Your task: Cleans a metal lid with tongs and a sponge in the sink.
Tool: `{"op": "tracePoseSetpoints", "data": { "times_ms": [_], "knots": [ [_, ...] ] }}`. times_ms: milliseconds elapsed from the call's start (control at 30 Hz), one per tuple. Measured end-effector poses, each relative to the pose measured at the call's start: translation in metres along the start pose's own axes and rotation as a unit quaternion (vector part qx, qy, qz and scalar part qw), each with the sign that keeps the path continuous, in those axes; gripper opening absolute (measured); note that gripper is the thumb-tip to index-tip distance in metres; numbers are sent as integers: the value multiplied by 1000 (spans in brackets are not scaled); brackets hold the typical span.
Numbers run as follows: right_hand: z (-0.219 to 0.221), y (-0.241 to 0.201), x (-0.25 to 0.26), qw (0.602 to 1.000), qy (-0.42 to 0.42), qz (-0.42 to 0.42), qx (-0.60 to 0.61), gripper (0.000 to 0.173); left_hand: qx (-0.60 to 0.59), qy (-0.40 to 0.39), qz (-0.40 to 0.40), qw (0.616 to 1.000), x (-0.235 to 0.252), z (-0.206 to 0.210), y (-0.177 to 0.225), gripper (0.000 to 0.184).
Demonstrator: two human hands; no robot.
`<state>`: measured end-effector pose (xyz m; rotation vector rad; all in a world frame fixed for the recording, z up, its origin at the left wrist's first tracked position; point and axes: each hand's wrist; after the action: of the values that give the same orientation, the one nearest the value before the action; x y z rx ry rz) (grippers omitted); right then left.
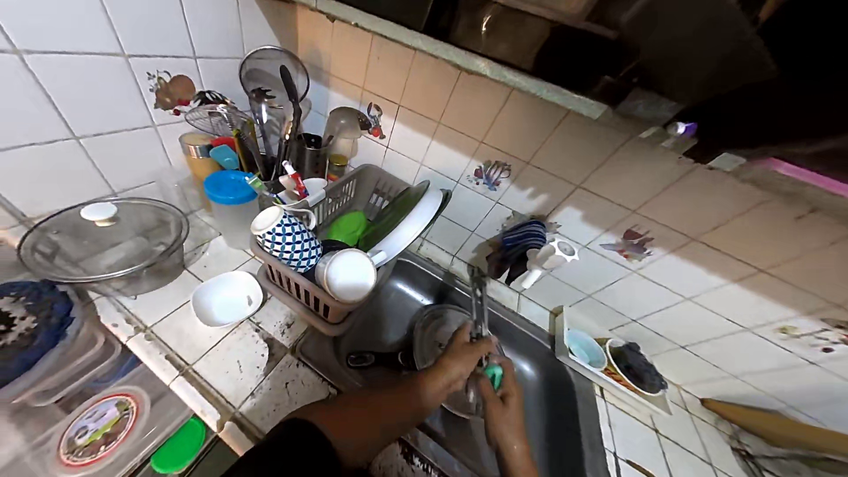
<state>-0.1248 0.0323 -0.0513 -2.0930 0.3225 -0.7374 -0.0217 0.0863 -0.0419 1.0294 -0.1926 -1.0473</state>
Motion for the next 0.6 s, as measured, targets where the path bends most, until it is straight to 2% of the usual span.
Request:
{"op": "tracePoseSetpoints", "data": {
  "times_ms": [67, 133, 233, 300, 333, 400, 433, 500, 533, 600],
  "knots": [
    [1, -9, -12, 994, -36, 49, 93, 30, -71, 63, -16, 995, 8, -6, 9, 53],
    [2, -16, -21, 968, -41, 124, 214, 22, -145, 107, -2, 984, 20, -17, 25, 47],
    [-3, -13, -27, 940, -56, 160, 297, 19, -183, 128, 13, 975, 28, -27, 37, 48],
    [-15, -11, -25, 965, -94, 131, 208, 20, -201, 122, 30, 971, 28, -27, 35, 41],
    [-24, -9, -22, 985, -121, 90, 89, 22, -212, 122, 47, 969, 28, -27, 33, 37],
    [-43, -3, -16, 980, -130, -3, -148, 36, -238, 132, 82, 959, 28, -29, 33, 31],
    [-51, -3, -13, 972, -103, -37, -208, 38, -245, 135, 95, 955, 27, -29, 34, 33],
    [-55, -7, -7, 962, -18, -94, -254, 33, -242, 119, 120, 956, 20, -24, 35, 47],
    [-50, -12, -5, 962, 18, -120, -246, 37, -233, 94, 126, 960, 15, -17, 33, 48],
    [-22, -15, -2, 964, 54, -191, -180, 55, -193, 16, 125, 973, 2, 4, 25, 40]
  ]
}}
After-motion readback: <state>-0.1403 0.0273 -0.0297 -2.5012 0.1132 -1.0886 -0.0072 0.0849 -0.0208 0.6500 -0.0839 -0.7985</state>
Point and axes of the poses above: each hand's wrist, its own x-axis towards the middle knuckle, its own z-axis out of the palm, y = z × x, and after that the axes turned 11 degrees about -z, right-handed
